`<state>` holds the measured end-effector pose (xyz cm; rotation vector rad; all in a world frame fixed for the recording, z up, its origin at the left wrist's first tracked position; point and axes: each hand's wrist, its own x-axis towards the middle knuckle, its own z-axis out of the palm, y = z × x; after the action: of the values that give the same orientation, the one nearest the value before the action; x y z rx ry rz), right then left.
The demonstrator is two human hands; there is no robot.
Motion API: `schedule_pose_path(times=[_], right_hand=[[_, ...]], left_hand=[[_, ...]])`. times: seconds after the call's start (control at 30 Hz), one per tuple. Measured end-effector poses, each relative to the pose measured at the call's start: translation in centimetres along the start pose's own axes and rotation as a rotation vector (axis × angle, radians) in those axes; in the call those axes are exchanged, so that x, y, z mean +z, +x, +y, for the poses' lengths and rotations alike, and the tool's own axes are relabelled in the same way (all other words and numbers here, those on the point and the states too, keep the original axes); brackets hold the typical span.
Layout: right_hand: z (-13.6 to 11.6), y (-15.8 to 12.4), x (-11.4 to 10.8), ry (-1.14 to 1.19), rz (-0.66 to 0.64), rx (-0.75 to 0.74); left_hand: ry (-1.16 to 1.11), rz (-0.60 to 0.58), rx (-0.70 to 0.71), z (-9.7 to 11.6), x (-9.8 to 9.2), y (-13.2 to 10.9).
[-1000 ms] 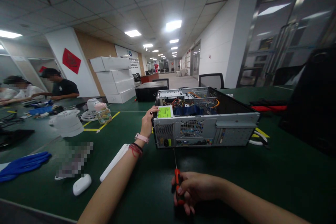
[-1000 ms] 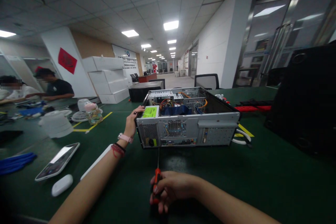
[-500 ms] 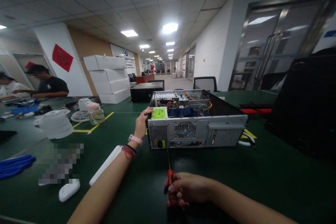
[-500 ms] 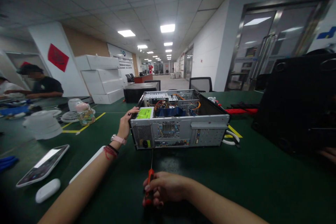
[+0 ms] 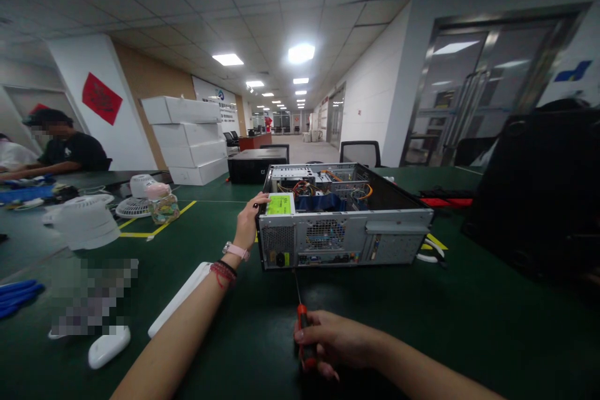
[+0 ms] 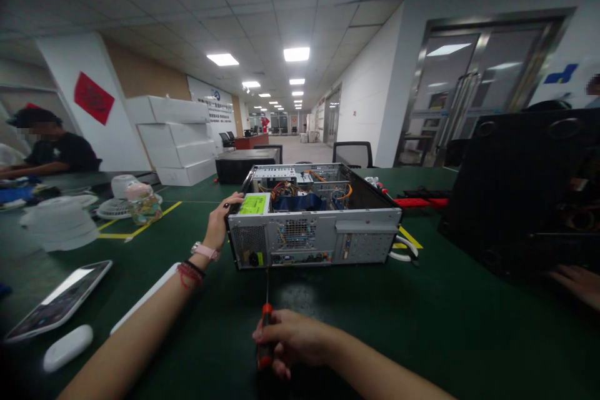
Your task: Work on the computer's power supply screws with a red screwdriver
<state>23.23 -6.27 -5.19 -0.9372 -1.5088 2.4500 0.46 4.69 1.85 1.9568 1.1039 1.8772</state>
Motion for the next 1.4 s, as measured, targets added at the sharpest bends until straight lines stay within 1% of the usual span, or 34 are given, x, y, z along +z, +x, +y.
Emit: schedule_pose_path(times=[0.17, 0.33, 0.53, 0.6, 0.73, 0.8, 0.87, 1.13, 1.4], right_hand=[[0.23, 0.06, -0.05, -0.036, 0.014, -0.002], [0.14, -0.22, -0.05, -0.035, 0.011, 0.004], [0.53, -0.27, -0.04, -0.002, 0.041, -0.038], [0.7, -0.31, -0.08, 0.035, 0.024, -0.041], [0.69, -0.58, -0.09, 0.134, -0.067, -0.024], [0.58, -0.72, -0.03, 0.151, -0.085, -0.033], [0.52, -0.79, 0.04, 0.133, -0.071, -0.031], [0.83, -0.71, 0.25, 0.03, 0.081, -0.033], [0.64, -0.88, 0.28, 0.018, 0.046, -0.005]], left_hand=[[-0.001, -0.007, -0.003, -0.26, -0.04, -0.03], [0.004, -0.005, -0.019, 0.07, -0.03, -0.06], [0.001, -0.003, -0.024, 0.39, 0.0, 0.03], [0.0, -0.005, -0.023, 0.36, -0.02, 0.03], [0.001, -0.007, -0.018, 0.15, -0.03, -0.01], [-0.007, -0.003, -0.012, 0.01, -0.03, -0.04], [-0.009, -0.001, -0.003, -0.13, -0.04, -0.04], [0.012, -0.012, 0.003, -0.21, -0.09, 0.01], [0.027, -0.008, 0.015, -0.06, -0.13, -0.02]])
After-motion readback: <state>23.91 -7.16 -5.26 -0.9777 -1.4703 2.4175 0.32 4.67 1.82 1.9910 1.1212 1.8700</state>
